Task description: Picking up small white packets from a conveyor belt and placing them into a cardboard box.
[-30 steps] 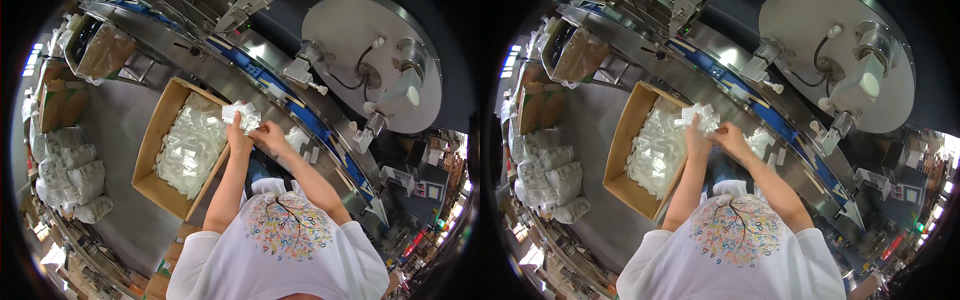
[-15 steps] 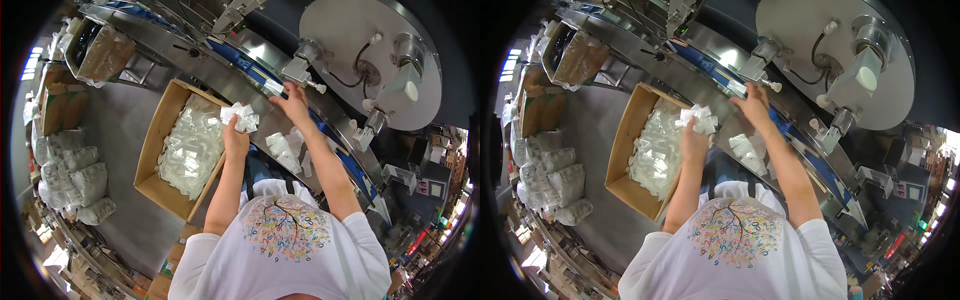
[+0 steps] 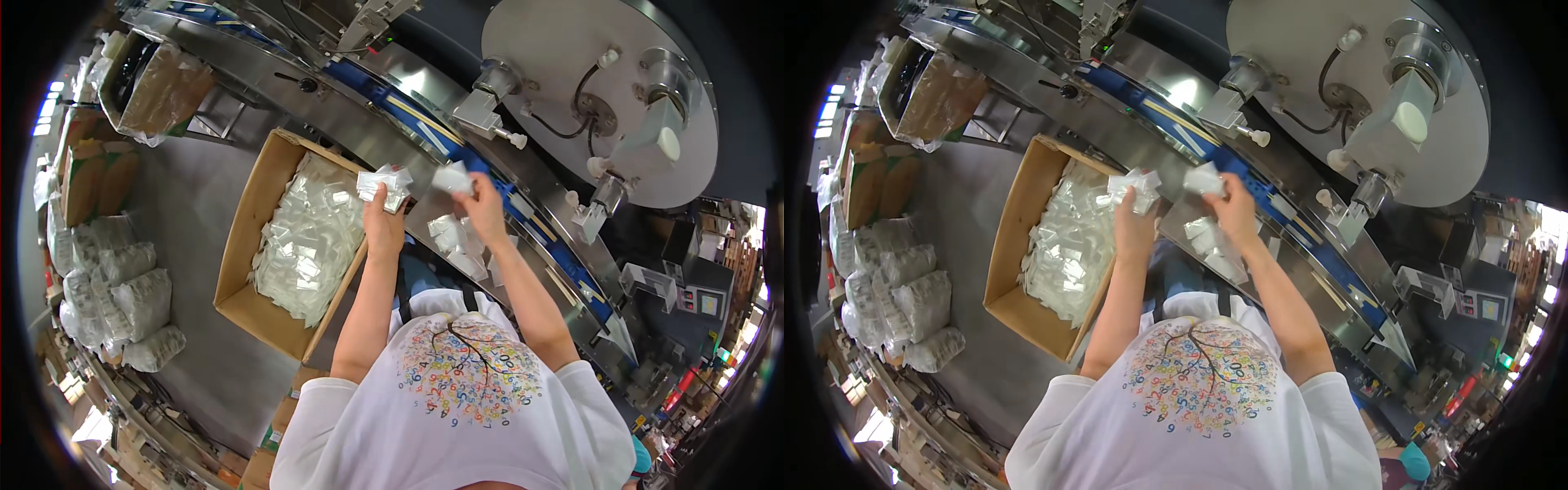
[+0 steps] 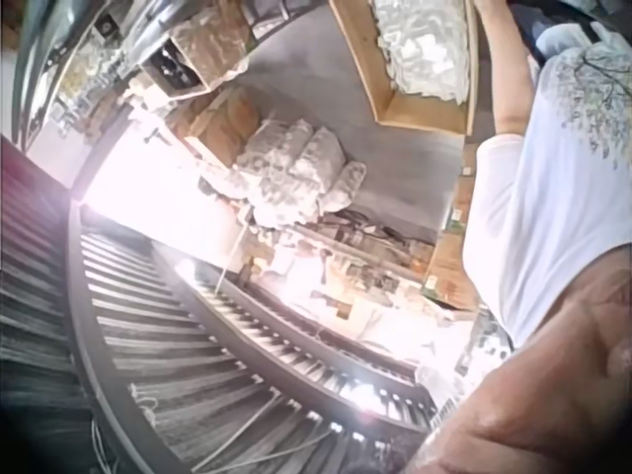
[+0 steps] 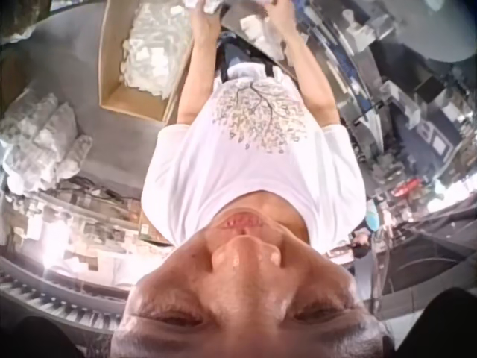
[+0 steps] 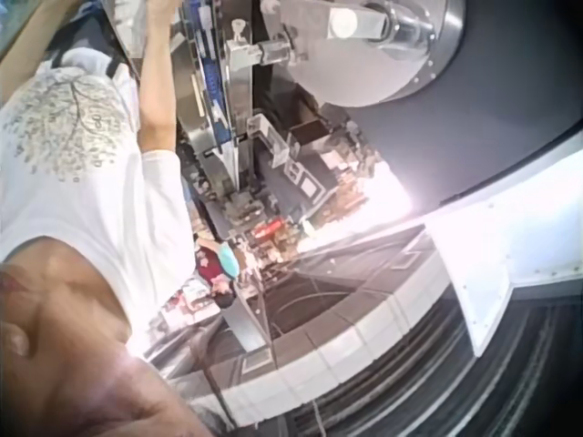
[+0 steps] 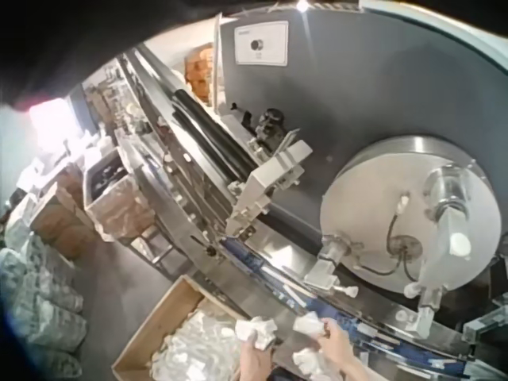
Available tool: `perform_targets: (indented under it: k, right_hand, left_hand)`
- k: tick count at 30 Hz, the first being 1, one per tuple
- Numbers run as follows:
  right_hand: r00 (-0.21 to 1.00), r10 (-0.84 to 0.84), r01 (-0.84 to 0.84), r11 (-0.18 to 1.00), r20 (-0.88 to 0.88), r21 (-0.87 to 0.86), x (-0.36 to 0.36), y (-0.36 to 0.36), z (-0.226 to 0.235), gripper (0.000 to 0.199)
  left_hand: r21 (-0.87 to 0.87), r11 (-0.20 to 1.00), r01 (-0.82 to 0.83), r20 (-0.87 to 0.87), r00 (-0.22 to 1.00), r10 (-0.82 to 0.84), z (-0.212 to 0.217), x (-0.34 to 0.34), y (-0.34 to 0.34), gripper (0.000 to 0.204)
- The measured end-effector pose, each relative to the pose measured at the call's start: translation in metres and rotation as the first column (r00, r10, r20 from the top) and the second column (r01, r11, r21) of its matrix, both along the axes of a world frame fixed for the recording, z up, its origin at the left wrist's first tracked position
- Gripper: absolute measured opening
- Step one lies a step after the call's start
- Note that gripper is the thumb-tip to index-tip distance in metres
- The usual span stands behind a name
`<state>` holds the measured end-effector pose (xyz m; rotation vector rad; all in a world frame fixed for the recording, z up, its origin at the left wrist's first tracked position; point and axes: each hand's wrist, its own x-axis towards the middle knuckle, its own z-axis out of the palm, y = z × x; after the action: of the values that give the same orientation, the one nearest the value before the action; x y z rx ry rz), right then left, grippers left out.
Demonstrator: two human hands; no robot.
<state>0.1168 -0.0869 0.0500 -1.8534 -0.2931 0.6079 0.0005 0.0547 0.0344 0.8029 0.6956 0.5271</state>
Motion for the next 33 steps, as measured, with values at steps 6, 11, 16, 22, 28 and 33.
perform_targets:
  k: [6,11,16,22,28,33]
  right_hand:
    - [0.955,-0.088,0.167,0.950,0.284,-0.264,0.047,-0.025,-0.022,0.028]
    - [0.726,0.088,0.222,0.909,0.682,-0.353,0.045,-0.098,-0.035,0.022]
    - [0.895,-0.182,0.389,0.765,0.408,-0.513,0.031,-0.138,0.002,0.018]
    - [0.860,-0.014,0.163,0.955,0.510,-0.249,0.045,-0.086,-0.014,0.020]
    - [0.807,0.188,0.051,0.922,0.560,-0.384,0.053,-0.098,-0.018,0.016]
    - [0.888,-0.219,0.360,0.879,0.404,-0.314,0.036,-0.124,-0.001,0.018]
  left_hand:
    - [-0.191,0.980,0.062,0.102,0.994,-0.043,0.016,0.004,-0.008,0.034]
    - [-0.457,0.887,0.061,0.106,0.994,-0.014,0.033,0.005,-0.013,0.031]
    - [-0.431,0.890,0.152,0.120,0.987,-0.111,0.030,0.004,-0.019,0.030]
    - [-0.466,0.836,0.289,0.105,0.956,-0.272,0.030,0.014,-0.037,0.032]
    - [-0.443,0.816,0.372,0.142,0.928,-0.346,0.037,0.011,-0.042,0.034]
    - [-0.422,0.825,0.376,0.153,0.926,-0.344,0.033,0.003,-0.043,0.034]
